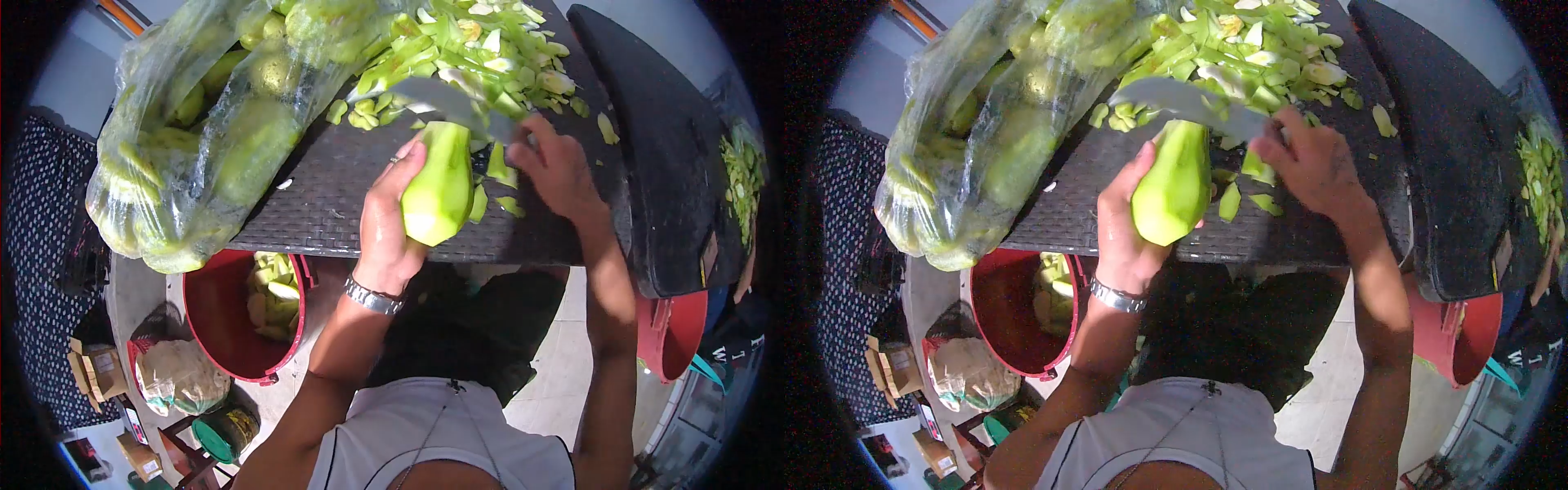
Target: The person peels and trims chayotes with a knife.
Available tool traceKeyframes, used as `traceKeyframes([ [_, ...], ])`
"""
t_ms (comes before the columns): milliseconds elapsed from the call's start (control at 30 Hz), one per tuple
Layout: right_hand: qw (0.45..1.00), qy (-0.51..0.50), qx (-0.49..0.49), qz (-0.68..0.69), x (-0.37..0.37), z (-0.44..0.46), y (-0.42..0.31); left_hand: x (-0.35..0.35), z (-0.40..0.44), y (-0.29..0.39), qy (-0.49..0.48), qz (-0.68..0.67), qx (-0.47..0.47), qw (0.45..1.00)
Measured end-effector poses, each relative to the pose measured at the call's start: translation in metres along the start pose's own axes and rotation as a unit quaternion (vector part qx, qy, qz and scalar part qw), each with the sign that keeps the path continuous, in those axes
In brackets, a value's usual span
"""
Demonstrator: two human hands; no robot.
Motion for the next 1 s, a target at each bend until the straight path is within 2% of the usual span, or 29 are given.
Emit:
traceKeyframes([
  [67,0.993,0.018,-0.105,0.053,0.009,0.004,0.006,0.001,0.001,0.001,-0.001,-0.014,-0.005,1.000],
  [167,0.993,-0.029,-0.038,0.109,0.007,-0.012,-0.043,0.000,0.004,0.002,-0.012,-0.049,0.025,0.998],
  [267,0.991,-0.120,0.024,0.062,-0.003,-0.026,-0.071,0.007,0.017,-0.022,0.028,-0.075,-0.029,0.996],
  [367,0.990,-0.133,0.044,0.019,-0.003,-0.025,-0.073,0.010,0.014,-0.024,0.009,-0.052,-0.030,0.998],
  [500,0.991,-0.050,0.109,-0.050,-0.001,-0.015,-0.042,0.016,0.001,-0.022,-0.003,0.004,-0.017,1.000],
  [600,0.993,0.030,0.018,-0.111,0.010,-0.002,-0.007,-0.006,-0.009,-0.005,0.003,0.001,-0.004,1.000],
  [700,0.996,0.034,-0.064,0.047,0.000,-0.003,-0.012,-0.003,-0.006,-0.002,-0.020,-0.014,0.011,1.000],
  [767,0.989,-0.047,-0.040,0.131,-0.003,-0.014,-0.036,0.001,-0.002,-0.007,0.003,-0.029,0.002,1.000],
  [833,0.988,-0.130,-0.005,0.088,0.001,-0.024,-0.069,0.010,0.006,-0.016,0.003,-0.044,-0.013,0.999],
  [933,0.991,-0.093,0.084,0.043,-0.009,-0.028,-0.069,0.007,0.004,-0.017,-0.001,-0.055,-0.039,0.998],
  [967,0.992,-0.098,0.073,0.021,-0.008,-0.024,-0.062,0.006,-0.001,-0.017,0.001,-0.061,-0.049,0.997],
  [1000,0.993,-0.063,0.099,0.002,-0.008,-0.020,-0.052,0.004,-0.003,-0.016,0.003,-0.067,-0.059,0.996],
])
Point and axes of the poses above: each hand's wrist, its own z-axis towards the middle knuckle, its own x-axis out of the back of the hand, y = z × x, the point moved 1 cm from there along z, towards the middle knuckle, and after that the axes turned 2 degrees about z, right-handed, at the moved point
